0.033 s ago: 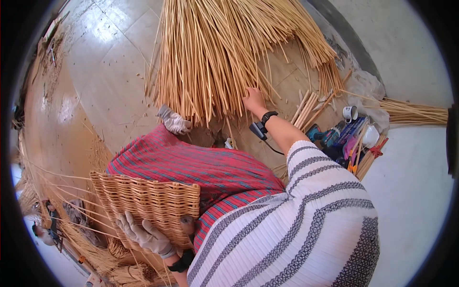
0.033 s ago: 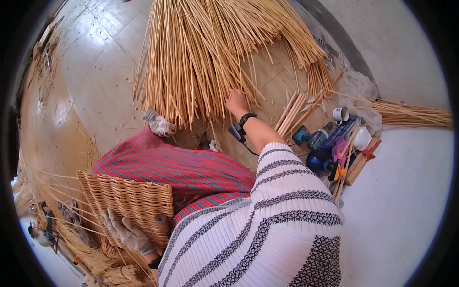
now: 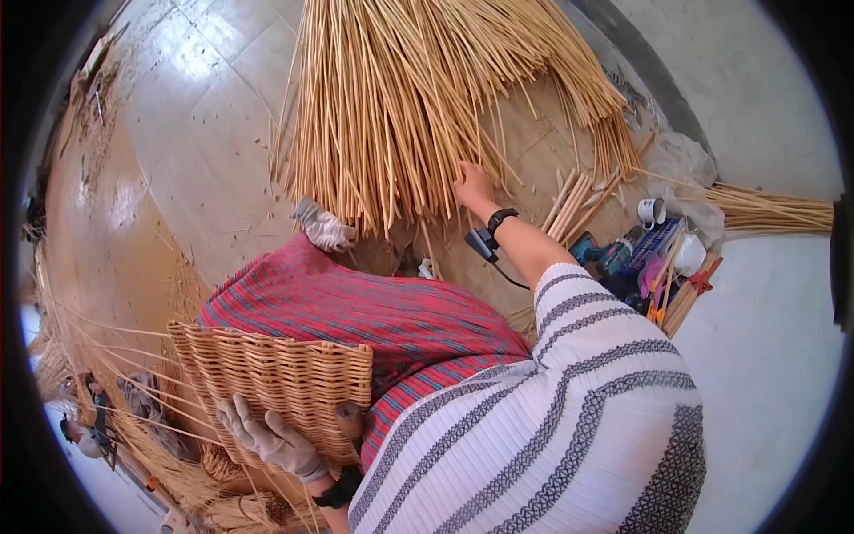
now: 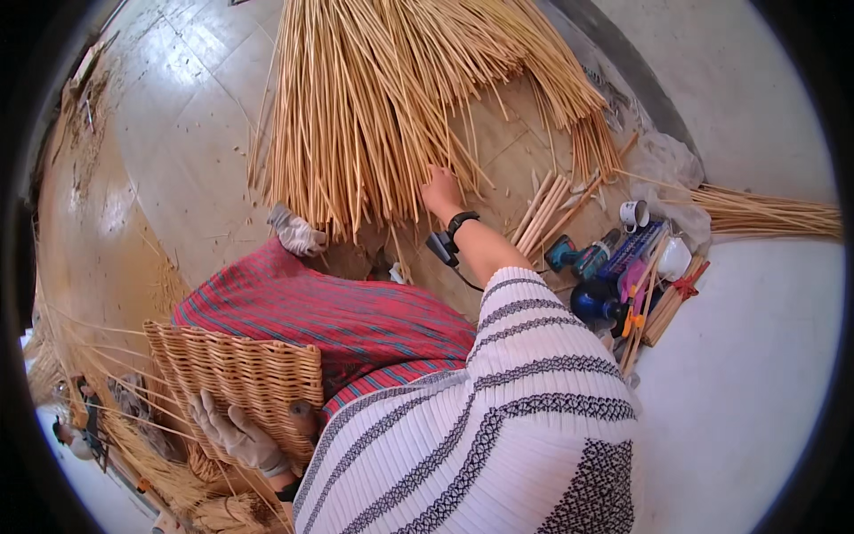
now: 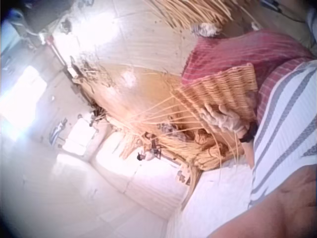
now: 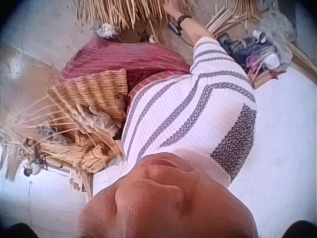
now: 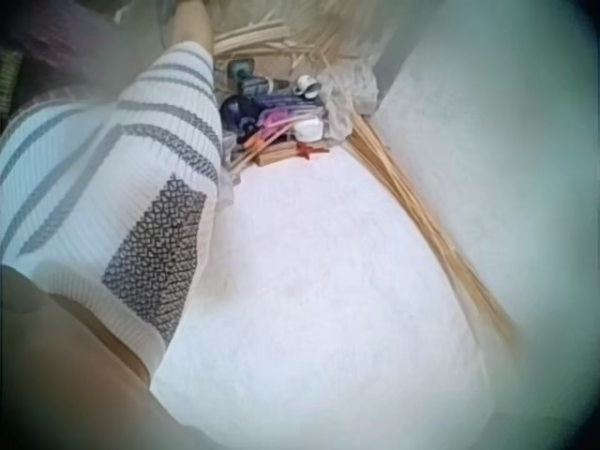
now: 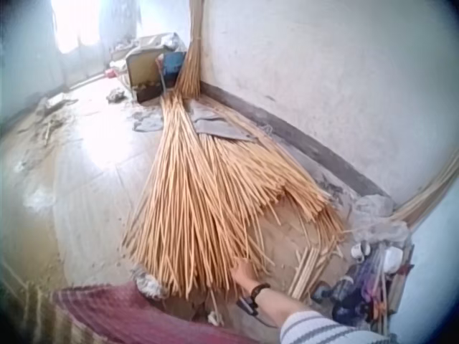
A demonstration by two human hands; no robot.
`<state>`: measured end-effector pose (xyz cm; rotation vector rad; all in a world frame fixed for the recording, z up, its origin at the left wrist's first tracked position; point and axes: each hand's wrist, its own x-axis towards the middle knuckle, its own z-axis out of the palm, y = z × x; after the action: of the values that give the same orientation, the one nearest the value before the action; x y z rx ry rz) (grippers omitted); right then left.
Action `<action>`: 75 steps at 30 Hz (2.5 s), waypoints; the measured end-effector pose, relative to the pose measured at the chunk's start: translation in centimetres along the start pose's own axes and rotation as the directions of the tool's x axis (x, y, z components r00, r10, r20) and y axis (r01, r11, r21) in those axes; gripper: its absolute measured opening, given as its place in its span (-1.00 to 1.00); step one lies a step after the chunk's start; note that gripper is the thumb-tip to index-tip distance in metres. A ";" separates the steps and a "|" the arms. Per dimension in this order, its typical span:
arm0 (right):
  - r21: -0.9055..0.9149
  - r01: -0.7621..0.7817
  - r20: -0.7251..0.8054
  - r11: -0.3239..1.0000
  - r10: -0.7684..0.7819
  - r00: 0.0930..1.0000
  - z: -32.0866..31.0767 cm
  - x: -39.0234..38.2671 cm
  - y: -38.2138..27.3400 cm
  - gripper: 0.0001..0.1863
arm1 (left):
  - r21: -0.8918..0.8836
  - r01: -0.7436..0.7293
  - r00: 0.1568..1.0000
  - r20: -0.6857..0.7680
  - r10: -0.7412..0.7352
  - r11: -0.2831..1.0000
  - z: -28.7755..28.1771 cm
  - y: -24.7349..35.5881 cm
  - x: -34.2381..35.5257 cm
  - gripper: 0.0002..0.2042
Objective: Weaving and trimming a wicker basket in a workshop.
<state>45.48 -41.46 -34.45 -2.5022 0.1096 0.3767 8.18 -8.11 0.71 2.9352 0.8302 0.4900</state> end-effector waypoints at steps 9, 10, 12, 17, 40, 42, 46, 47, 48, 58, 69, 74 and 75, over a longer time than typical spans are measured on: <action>-0.026 -0.188 -0.177 0.982 0.180 0.968 -3.9 4.3 3.7 -0.23 | 0.066 0.048 0.998 0.041 -0.050 0.997 -0.3 -0.4 -0.5 -0.44; -0.044 -0.200 -0.144 0.979 0.192 0.971 -4.2 4.7 3.6 -0.20 | 0.069 0.054 0.998 0.032 -0.056 0.996 -0.5 -0.2 -0.6 -0.44; -0.036 -0.239 -0.064 0.970 0.236 0.970 -4.3 5.6 3.5 -0.19 | 0.084 0.069 0.995 0.059 -0.074 0.994 -0.7 0.1 -0.6 -0.43; 0.020 -0.327 0.127 0.945 0.322 0.938 -1.5 5.1 1.3 -0.28 | 0.127 0.076 0.993 0.076 -0.086 0.989 -0.9 0.1 -0.6 -0.43; 0.140 -0.245 0.361 0.959 0.181 0.915 2.9 -2.0 -7.3 -0.23 | 0.022 -0.063 0.997 0.036 0.062 0.998 -0.9 0.1 1.2 -0.46; 0.104 -0.177 0.337 0.979 0.133 0.932 2.2 -1.2 -5.3 -0.36 | 0.075 -0.055 0.998 0.017 0.054 0.996 -0.8 -0.1 0.9 -0.43; -0.075 -0.133 0.328 0.988 0.150 0.933 0.4 -1.3 -3.3 -0.41 | 0.091 -0.017 1.000 0.012 0.016 0.996 -0.5 -0.4 0.0 -0.43; -0.058 -0.109 0.308 0.992 0.121 0.944 0.5 -0.8 -2.2 -0.44 | 0.108 -0.004 1.000 0.020 0.002 0.994 -0.4 -0.4 -0.1 -0.43; -0.040 -0.085 0.288 0.996 0.093 0.953 0.6 -0.3 -1.1 -0.46 | 0.125 0.008 1.000 0.027 -0.012 0.992 -0.4 -0.5 -0.2 -0.44; 0.331 -0.510 0.371 0.794 0.387 0.844 2.7 4.5 5.6 -0.70 | 0.125 -0.006 1.000 0.025 0.003 0.992 -0.3 -0.6 0.2 -0.48; 0.287 -0.316 0.102 0.905 0.299 0.949 -0.7 8.5 3.7 -0.59 | 0.118 0.033 0.995 0.092 -0.044 0.992 -0.7 -0.2 0.8 -0.43; -0.073 -0.382 0.147 0.921 0.389 0.909 -1.1 7.9 -1.6 -0.65 | 0.144 0.086 0.990 0.100 -0.101 0.986 -1.2 0.5 0.5 -0.43; -0.172 -0.394 0.121 0.903 0.417 0.901 -1.2 7.8 -2.2 -0.66 | 0.139 0.093 0.989 0.099 -0.107 0.986 -1.2 0.6 0.5 -0.44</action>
<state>53.61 -40.32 -34.57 -2.5707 0.5690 0.7742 8.49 -8.40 2.08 2.9887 1.0291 0.2791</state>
